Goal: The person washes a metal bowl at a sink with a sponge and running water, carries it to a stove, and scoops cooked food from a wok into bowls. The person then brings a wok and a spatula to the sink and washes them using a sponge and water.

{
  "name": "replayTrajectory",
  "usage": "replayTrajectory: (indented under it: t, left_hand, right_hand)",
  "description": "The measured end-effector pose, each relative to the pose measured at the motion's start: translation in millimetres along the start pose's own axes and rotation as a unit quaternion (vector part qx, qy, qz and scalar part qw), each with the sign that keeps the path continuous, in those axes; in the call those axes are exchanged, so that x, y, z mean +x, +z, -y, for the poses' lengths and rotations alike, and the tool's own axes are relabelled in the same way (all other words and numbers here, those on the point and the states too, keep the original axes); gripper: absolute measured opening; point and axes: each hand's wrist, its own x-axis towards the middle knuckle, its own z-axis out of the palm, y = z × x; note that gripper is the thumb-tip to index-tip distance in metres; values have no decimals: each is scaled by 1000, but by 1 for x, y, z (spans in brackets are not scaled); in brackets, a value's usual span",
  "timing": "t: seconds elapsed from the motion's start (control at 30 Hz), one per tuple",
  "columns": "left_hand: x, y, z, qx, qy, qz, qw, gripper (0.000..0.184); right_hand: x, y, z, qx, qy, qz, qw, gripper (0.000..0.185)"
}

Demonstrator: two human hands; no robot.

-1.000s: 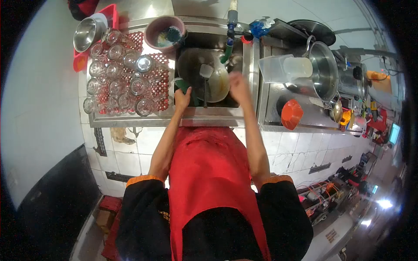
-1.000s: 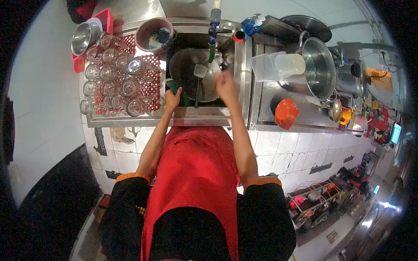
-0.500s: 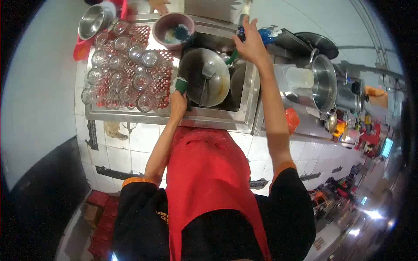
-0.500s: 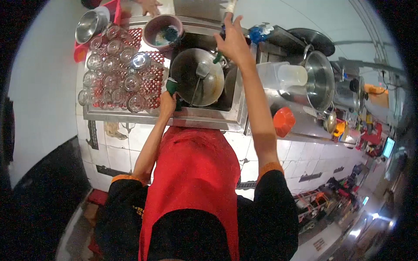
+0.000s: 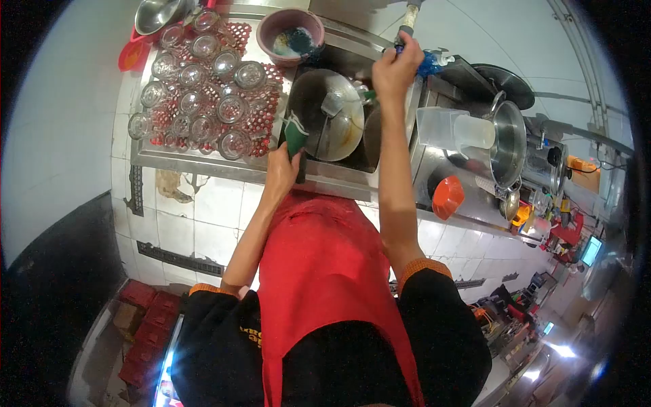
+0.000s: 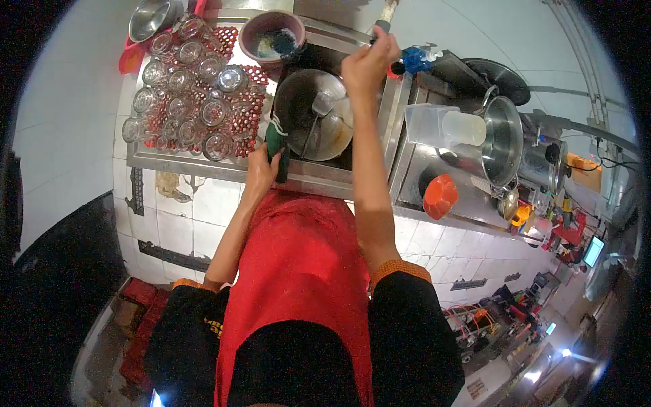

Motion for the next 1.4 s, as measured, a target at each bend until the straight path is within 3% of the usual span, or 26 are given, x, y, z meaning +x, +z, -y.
replayTrajectory:
  t: [0.1,0.17,0.23,0.3,0.33,0.5,0.6,0.67,0.8,0.97,1.1,1.17,1.2,1.23,1.3,1.4]
  left_hand:
    - [-7,-13,-12,-16,6,0,1000,21]
    - [-11,-14,-7,-34,-8,3,999,21]
    - [-11,-14,-2,-52,-19,6,998,21]
    - [-14,-13,3,-51,-64,19,996,21]
    - [-14,-13,5,-50,-63,21,997,21]
    - [-12,-7,15,-60,-33,-4,998,24]
    - [-14,-8,21,-59,-28,-10,998,24]
    - [-15,-17,10,-81,-54,8,995,24]
    - [-17,-22,12,-42,-84,27,995,24]
    - [-17,-20,3,-73,-41,-13,996,24]
    - [-9,-15,9,-78,4,-8,997,24]
    - [-6,-15,11,-41,10,14,999,24]
    - [-3,-15,5,-3,12,32,999,24]
    - [0,-15,-1,-4,19,37,999,24]
    - [6,-19,-12,-22,9,72,997,24]
    - [10,-19,-28,-33,26,86,995,23]
  right_hand:
    - [-6,-26,-9,80,1,27,996,61]
    - [-21,-36,-20,242,126,87,958,77]
    - [-35,-34,-38,230,117,116,959,72]
    - [-50,-32,-36,251,240,186,919,50]
    - [-56,-12,-50,233,225,152,934,34]
    - [-59,30,-71,185,284,0,941,41]
    - [-60,27,-63,248,296,7,923,41]
    - [-55,12,-45,417,308,66,852,41]
    - [-55,5,-32,484,291,49,824,42]
    - [-52,-2,-24,504,336,73,792,41]
    - [-50,-10,-24,471,324,122,811,39]
    - [-48,-10,-33,398,325,128,848,34]
    - [-46,-19,-42,385,311,204,845,30]
    - [-46,-23,-47,384,310,195,847,30]
    - [-47,-26,-52,383,215,209,874,35]
    - [-77,-40,-87,268,211,246,908,43]
